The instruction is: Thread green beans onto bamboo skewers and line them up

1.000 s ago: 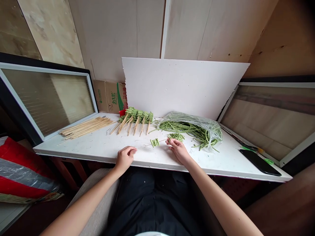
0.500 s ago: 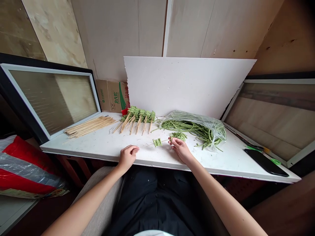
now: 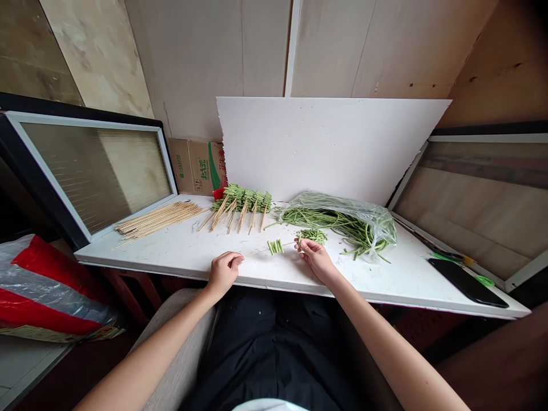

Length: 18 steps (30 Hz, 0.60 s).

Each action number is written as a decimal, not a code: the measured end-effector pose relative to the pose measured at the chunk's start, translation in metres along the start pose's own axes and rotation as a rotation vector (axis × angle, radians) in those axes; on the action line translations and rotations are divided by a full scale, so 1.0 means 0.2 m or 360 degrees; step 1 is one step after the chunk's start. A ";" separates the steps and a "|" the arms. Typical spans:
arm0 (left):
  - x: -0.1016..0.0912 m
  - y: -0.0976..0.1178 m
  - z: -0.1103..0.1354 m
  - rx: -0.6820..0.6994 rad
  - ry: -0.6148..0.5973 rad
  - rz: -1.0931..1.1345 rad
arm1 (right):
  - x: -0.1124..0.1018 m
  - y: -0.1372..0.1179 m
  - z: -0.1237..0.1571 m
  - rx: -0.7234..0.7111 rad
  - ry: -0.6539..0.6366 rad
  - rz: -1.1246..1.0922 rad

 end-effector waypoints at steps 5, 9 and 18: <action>0.00 0.00 0.00 0.0009 0.0002 0.0005 | 0.00 0.00 0.00 -0.0011 0.0017 0.0036; 0.00 -0.01 0.00 0.0007 0.0014 0.0012 | 0.00 -0.01 0.00 -0.0007 0.0057 0.0044; 0.00 0.00 0.00 0.0064 0.0012 -0.0033 | -0.02 0.02 -0.02 -0.0061 0.0142 0.0182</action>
Point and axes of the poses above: each hand's wrist, its own z-axis away from the middle knuckle, its own x-axis out of the palm, y = z × x, the point moved 2 cm from there along -z, towards the middle knuckle, and after that the axes turned 12 degrees about y, right-handed, at the moved point
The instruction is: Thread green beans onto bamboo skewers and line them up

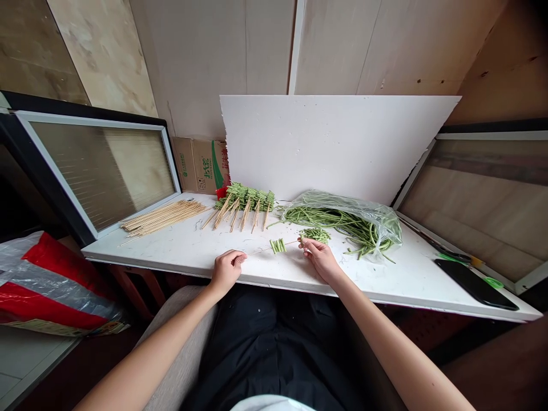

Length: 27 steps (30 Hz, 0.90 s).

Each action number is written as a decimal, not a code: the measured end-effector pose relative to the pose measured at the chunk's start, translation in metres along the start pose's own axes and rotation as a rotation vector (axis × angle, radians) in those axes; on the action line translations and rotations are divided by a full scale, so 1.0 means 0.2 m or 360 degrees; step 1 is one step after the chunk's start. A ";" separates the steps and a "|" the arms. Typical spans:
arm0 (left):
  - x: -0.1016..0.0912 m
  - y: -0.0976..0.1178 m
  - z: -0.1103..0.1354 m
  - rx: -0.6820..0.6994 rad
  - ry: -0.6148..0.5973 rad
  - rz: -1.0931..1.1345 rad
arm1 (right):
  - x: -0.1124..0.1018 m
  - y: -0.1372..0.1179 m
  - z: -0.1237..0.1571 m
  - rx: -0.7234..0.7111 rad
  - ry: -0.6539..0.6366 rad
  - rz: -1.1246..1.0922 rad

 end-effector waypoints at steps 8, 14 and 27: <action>-0.01 0.00 0.01 0.0141 -0.0021 -0.0062 | 0.00 -0.04 0.03 -0.0174 0.0009 0.0211; 0.00 -0.01 0.00 0.0057 -0.0011 -0.0046 | 0.01 -0.07 0.03 -0.0172 0.0082 0.0176; -0.01 0.00 -0.01 0.0067 -0.0007 -0.0026 | 0.02 -0.11 0.05 -0.0261 0.0106 0.0228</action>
Point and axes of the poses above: each hand's wrist, its own z-axis away from the middle knuckle, its own x-axis out of the palm, y = z × x, the point moved 2 cm from there along -z, towards the middle knuckle, and after that the axes turned 12 degrees about y, right-handed, at the moved point
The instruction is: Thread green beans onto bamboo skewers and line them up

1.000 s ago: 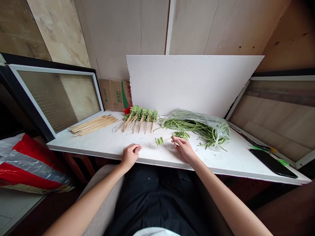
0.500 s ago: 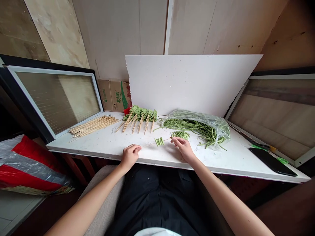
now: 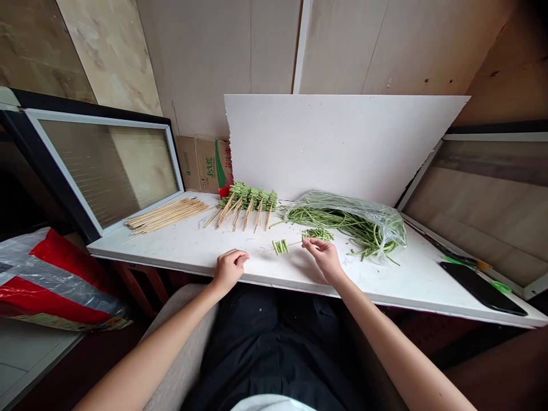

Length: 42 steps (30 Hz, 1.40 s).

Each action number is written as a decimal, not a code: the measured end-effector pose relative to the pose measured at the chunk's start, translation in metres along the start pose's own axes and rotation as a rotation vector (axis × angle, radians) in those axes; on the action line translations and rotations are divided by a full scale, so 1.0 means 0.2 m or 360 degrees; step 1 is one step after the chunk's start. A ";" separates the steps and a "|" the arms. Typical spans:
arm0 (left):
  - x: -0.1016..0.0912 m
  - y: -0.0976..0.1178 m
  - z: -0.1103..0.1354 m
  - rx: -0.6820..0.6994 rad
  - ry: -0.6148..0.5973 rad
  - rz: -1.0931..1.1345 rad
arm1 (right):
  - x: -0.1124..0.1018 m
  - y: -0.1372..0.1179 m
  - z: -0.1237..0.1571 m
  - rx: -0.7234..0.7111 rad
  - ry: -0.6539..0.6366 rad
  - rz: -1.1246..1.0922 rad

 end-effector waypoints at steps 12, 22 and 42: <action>0.00 0.00 0.01 0.0013 -0.0006 0.0000 | 0.05 0.03 0.04 -0.0070 -0.0033 0.0061; 0.01 0.00 0.01 -0.0029 -0.0004 0.0042 | 0.16 0.06 0.10 -0.0048 -0.0065 0.0057; 0.00 0.04 -0.01 0.0115 -0.0156 -0.0001 | 0.14 0.08 0.09 0.0039 -0.0088 -0.0073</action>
Point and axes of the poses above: each hand's wrist, its own z-axis away from the middle knuckle, its own x-axis out of the palm, y = z × x, the point moved 2 cm from there along -z, towards the middle knuckle, and after that the axes turned 12 degrees about y, right-handed, at the moved point
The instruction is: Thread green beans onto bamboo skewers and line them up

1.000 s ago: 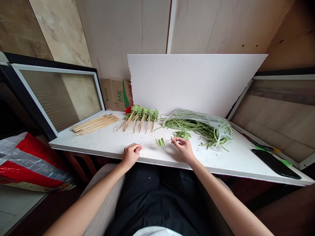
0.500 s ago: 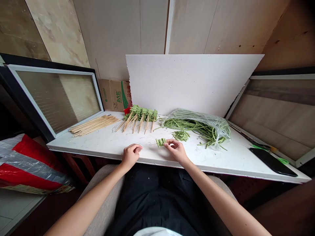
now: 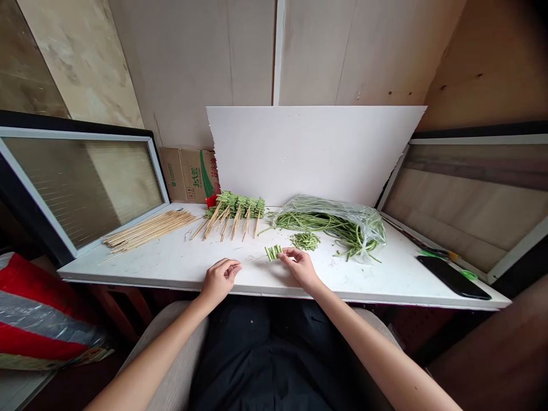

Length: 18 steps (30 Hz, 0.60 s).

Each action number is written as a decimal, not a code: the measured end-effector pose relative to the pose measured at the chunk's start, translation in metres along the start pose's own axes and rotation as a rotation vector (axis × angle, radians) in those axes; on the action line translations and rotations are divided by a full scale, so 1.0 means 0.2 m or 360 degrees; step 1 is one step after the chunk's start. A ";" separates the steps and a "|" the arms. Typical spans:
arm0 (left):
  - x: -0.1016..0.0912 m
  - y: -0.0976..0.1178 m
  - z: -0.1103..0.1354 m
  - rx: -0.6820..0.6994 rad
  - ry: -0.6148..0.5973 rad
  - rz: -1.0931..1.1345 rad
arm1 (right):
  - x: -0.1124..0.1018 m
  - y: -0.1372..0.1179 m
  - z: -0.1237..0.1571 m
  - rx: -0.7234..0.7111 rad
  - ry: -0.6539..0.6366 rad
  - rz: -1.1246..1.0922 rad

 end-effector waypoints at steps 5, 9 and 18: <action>-0.01 0.00 -0.01 0.0195 0.0025 -0.0069 | 0.01 -0.01 0.01 0.0008 0.0007 0.0027; -0.04 -0.05 -0.03 0.0128 0.0055 -0.0076 | 0.02 -0.05 0.02 -0.0029 -0.0078 0.0046; -0.21 -0.33 -0.11 -0.0057 0.0161 -0.0412 | -0.20 -0.10 -0.12 -0.0069 0.0145 0.0182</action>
Point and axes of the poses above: each hand's wrist, its own z-axis away from the middle knuckle, its own x-axis out of the palm, y = z × x, the point moved 2 cm from there along -z, towards the middle knuckle, and after that the axes turned 12 degrees about y, right-handed, at the moved point
